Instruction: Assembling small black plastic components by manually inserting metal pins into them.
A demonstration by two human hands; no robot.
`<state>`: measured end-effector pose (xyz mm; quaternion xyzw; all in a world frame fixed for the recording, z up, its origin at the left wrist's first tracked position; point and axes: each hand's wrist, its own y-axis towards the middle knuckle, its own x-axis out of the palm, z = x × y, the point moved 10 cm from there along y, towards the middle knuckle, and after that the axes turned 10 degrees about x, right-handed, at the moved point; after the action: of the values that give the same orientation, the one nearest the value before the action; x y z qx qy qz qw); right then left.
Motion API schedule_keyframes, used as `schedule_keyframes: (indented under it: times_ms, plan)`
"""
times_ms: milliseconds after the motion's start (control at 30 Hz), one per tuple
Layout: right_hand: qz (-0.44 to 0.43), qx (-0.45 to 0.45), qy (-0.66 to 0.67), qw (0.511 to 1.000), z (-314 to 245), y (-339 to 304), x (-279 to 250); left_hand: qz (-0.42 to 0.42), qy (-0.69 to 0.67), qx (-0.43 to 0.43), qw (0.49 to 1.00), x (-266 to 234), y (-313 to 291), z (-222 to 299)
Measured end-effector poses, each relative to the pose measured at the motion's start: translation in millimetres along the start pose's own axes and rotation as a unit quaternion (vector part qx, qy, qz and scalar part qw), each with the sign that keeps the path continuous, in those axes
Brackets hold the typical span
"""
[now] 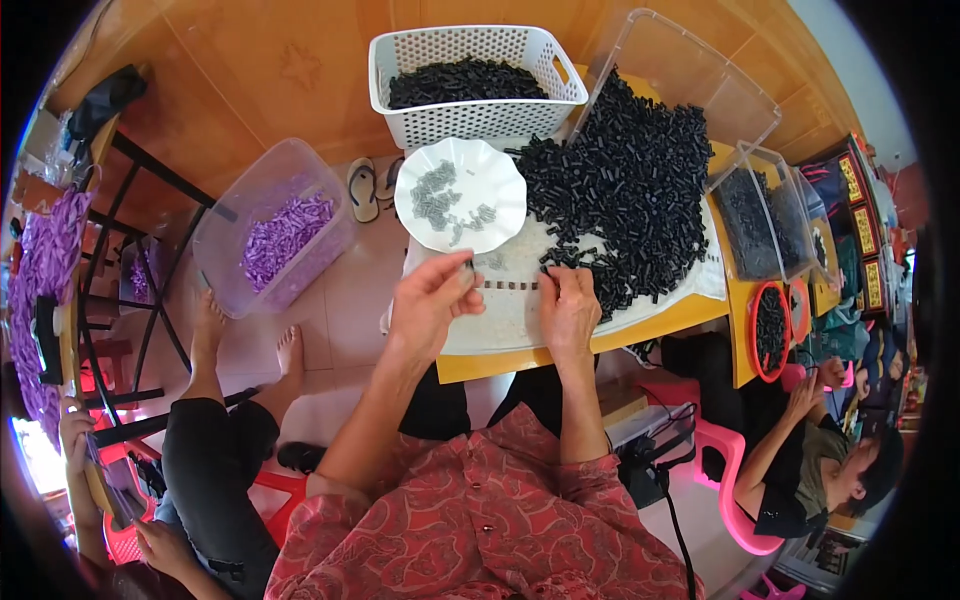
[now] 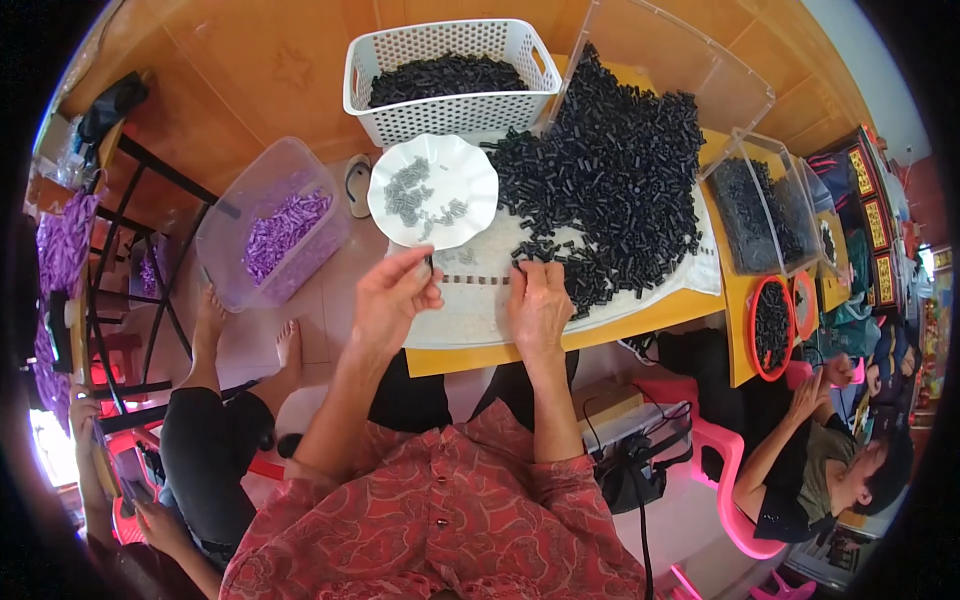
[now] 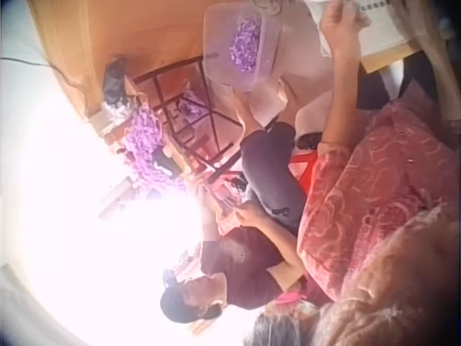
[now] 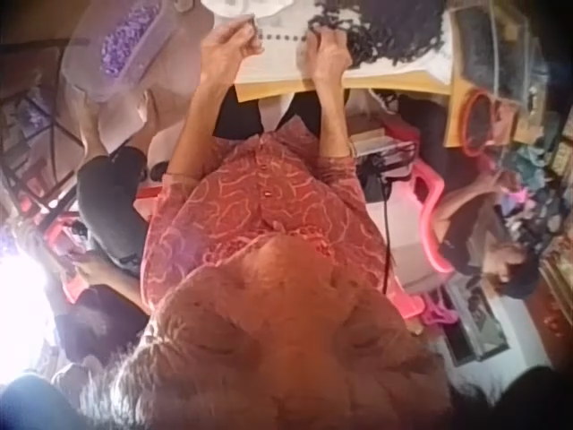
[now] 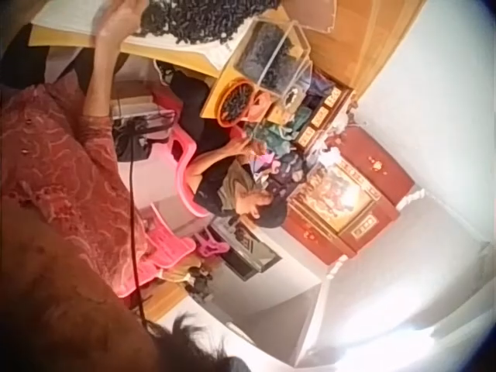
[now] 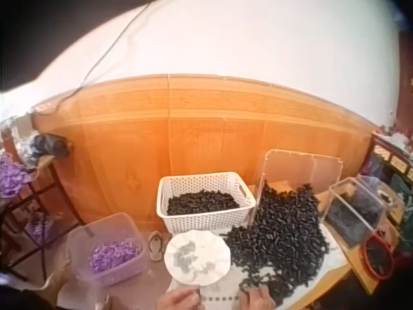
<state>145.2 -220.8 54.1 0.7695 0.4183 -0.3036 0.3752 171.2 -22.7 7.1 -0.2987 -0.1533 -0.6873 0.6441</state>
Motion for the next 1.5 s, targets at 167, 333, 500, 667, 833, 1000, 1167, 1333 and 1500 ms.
schedule_keyframes:
  times_ms: [167,333,500,667,833,1000,1167,1333,1500]
  plan:
    - [0.009,0.013,-0.001,1.000,2,-2,0,-0.004,0.066,0.070,0.995,37,75,56]
    - [0.032,-0.019,0.005,0.999,-3,-5,-1,-0.010,0.090,0.140,0.986,61,152,105]
    - [0.049,-0.038,0.019,0.998,-8,-8,-4,0.045,0.056,0.156,0.985,43,169,118]
    - [0.053,-0.037,0.010,0.998,-5,-9,-3,0.055,0.045,0.167,0.983,18,112,89]
    - [0.045,-0.033,0.019,0.998,-5,-10,-3,0.046,0.097,0.120,0.987,-3,46,39]
    - [0.025,-0.027,0.059,0.998,-5,-15,-5,0.025,0.285,0.085,0.955,-20,10,11]
    - [-0.011,-0.024,0.122,0.992,-19,-24,-7,0.009,0.401,0.168,0.900,-21,-4,14]
    - [-0.079,0.032,0.243,0.966,-24,-31,5,-0.002,0.361,0.145,0.921,-12,-16,0]
    - [-0.121,0.067,0.288,0.948,-24,-37,9,0.000,0.272,0.083,0.959,-9,-24,-16]
